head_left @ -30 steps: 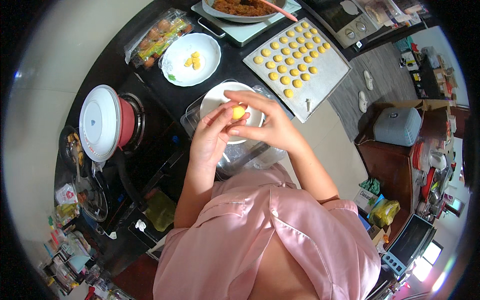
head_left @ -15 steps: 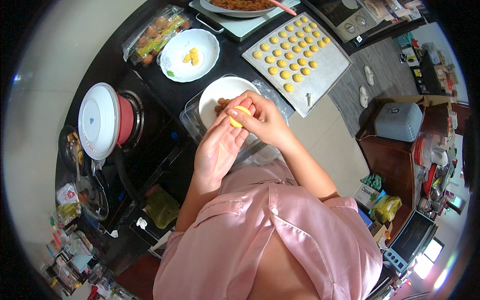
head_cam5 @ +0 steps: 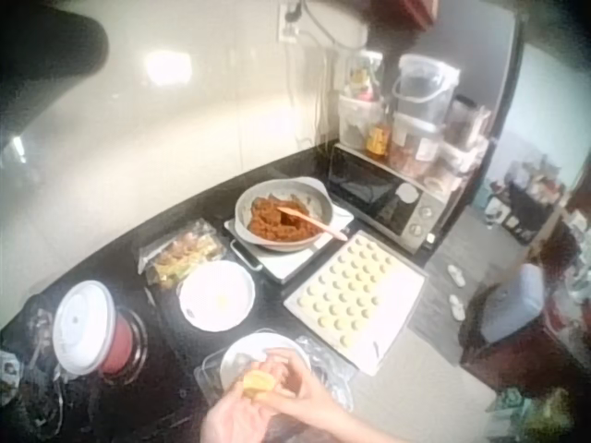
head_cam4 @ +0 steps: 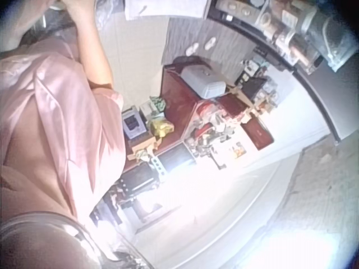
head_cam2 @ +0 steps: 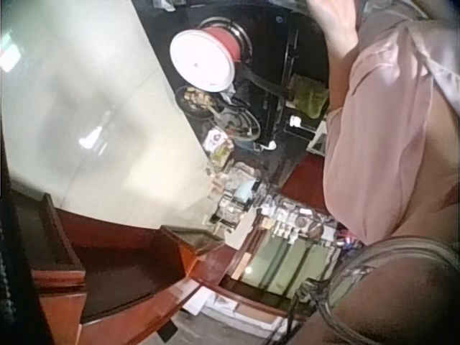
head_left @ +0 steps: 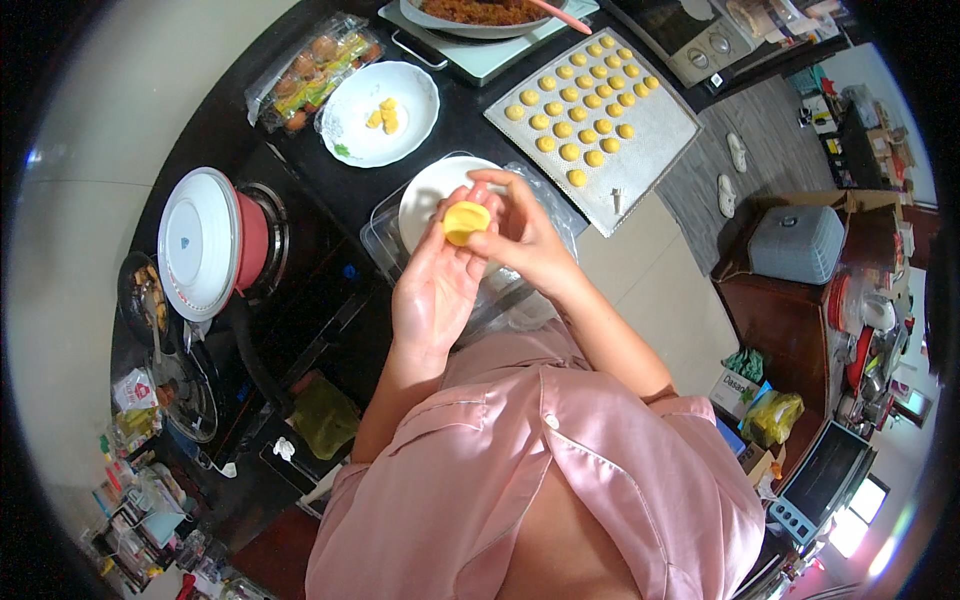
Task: The person prepares small pastries by hand, flattening portions of yellow dough, placing a dark round filling in the center, and rolling them into balls before placing them onto a baking sheet.
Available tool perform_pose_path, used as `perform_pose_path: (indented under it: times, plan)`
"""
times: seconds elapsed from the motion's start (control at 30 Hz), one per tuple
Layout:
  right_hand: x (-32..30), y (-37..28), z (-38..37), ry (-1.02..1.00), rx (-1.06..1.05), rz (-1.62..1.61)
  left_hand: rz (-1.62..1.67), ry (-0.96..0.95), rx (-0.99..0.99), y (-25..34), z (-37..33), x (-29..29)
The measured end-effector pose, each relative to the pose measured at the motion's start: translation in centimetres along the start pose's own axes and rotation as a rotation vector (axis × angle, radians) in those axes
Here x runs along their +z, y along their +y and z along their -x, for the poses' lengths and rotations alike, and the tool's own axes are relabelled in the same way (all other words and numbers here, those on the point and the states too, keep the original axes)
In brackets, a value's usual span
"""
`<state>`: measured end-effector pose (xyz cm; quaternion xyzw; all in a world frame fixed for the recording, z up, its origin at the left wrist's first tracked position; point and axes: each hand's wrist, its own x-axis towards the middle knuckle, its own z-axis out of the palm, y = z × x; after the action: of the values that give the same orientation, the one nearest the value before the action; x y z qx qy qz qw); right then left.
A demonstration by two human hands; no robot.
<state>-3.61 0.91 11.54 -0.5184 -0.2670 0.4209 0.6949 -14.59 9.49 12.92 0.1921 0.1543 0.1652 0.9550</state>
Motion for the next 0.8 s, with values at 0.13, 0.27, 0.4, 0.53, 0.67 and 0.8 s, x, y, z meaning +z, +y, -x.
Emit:
perform_pose_path:
  times: [0.13,0.27,0.4,0.53,0.67,0.8]
  plan:
    - [-0.7,0.8,-0.6,0.189,-0.29,0.154,0.295,-0.052,-0.039,0.0,0.2,0.0]
    - [-2.0,-2.6,-0.7,0.119,-0.233,0.314,-0.064,-0.012,-0.09,0.6,0.2,-1.2]
    - [-2.8,-4.0,-0.7,-0.232,-0.288,0.564,-0.421,-0.076,-0.142,1.4,0.2,-2.0]
    - [-1.7,-2.4,0.1,-0.096,-0.15,0.363,-0.339,0.032,-0.076,1.2,0.2,-0.3]
    - [-1.3,-1.8,0.3,-0.035,0.064,0.273,-0.188,0.048,-0.137,0.6,0.6,-0.2]
    - [-0.6,-1.8,0.4,0.04,0.073,0.408,-0.177,0.056,-0.134,0.5,1.1,0.1]
